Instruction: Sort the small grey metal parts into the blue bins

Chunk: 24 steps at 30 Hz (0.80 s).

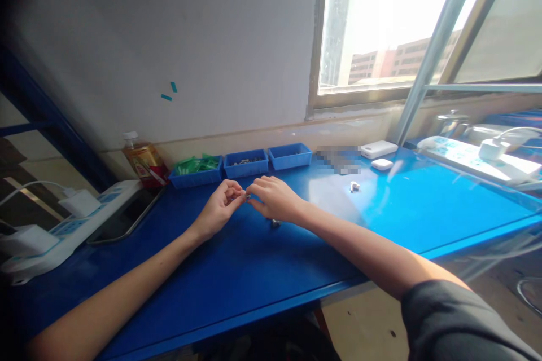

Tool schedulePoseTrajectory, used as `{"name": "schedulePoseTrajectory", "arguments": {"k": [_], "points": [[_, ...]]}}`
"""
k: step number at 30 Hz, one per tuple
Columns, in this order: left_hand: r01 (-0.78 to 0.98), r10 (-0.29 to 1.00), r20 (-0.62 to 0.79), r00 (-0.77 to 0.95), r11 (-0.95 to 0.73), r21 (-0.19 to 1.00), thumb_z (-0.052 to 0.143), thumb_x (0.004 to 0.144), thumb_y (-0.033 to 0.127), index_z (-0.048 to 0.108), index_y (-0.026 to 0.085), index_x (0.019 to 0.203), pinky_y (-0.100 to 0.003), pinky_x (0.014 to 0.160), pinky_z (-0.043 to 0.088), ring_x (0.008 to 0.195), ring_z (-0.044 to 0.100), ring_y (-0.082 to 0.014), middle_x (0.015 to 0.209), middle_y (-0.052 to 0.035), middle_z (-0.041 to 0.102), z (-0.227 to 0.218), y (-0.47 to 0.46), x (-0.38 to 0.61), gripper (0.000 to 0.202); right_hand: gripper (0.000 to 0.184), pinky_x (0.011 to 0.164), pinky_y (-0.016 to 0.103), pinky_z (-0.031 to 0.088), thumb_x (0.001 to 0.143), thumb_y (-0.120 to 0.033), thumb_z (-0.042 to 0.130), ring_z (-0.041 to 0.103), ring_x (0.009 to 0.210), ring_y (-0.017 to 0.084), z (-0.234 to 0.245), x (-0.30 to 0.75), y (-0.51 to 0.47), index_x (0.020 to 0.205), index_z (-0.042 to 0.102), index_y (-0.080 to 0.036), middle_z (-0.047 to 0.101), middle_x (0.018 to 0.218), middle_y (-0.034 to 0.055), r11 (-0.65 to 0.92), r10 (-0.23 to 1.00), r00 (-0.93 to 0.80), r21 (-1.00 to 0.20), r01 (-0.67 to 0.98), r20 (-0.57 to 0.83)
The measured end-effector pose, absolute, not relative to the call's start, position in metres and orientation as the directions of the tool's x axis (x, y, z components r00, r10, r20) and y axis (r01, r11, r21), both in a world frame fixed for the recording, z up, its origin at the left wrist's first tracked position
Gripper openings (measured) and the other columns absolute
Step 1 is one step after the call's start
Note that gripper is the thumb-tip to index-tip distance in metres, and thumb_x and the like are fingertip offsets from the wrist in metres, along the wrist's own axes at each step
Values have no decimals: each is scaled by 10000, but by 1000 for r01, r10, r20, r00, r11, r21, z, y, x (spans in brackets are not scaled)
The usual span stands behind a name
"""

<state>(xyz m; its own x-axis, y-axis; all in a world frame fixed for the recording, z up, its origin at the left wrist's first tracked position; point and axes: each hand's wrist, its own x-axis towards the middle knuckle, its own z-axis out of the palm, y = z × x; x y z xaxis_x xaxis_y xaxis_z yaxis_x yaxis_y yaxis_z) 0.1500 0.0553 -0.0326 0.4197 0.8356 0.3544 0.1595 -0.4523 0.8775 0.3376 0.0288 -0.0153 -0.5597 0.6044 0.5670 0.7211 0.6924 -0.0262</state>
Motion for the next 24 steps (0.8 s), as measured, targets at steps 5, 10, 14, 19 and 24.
{"name": "schedulePoseTrajectory", "arguments": {"k": [5, 10, 14, 19, 24], "points": [[178, 818, 355, 453, -473, 863, 506, 891, 383, 460, 187, 1110, -304, 766, 490, 868, 637, -182, 882, -48, 666, -30, 52, 151, 297, 228, 705, 312, 406, 939, -321, 445, 563, 766, 173, 8, 342, 26, 917, 638, -201, 654, 806, 53, 679, 478, -522, 80, 730, 706], [482, 623, 396, 675, -778, 402, 488, 892, 211, 543, 256, 1236, -401, 946, 425, 1104, 543, -231, 1196, -74, 605, -32, 50, 158, 351, 255, 787, 349, 425, 941, -344, 429, 574, 816, 208, 51, 366, 43, 993, 629, -195, 653, 834, 74, 424, 409, -111, -81, 902, 906], [552, 592, 337, 732, -805, 216, 496, 898, 226, 623, 300, 1143, -423, 916, 425, 1183, 475, -262, 1275, -62, 551, -34, 52, 160, 285, 286, 752, 337, 415, 876, -362, 544, 598, 868, 248, 44, 383, 65, 1075, 622, -173, 678, 893, 93, 197, 712, -86, -80, 977, 696], [585, 628, 357, 692, -777, 233, 507, 904, 301, 638, 244, 960, -392, 868, 417, 1058, 524, -231, 1086, -44, 619, -37, 54, 154, 153, 192, 661, 270, 401, 861, -356, 580, 619, 812, 198, 5, 374, 47, 943, 667, -206, 678, 900, 57, 392, 880, -336, -112, 913, 337], [606, 640, 351, 683, -765, 217, 512, 890, 279, 613, 222, 911, -385, 846, 403, 1007, 536, -233, 1001, -43, 642, -37, 52, 154, 118, 113, 689, 270, 414, 818, -280, 625, 604, 819, 191, -11, 348, 27, 888, 673, -206, 660, 880, 45, 572, 799, -520, -116, 812, 301]]}}
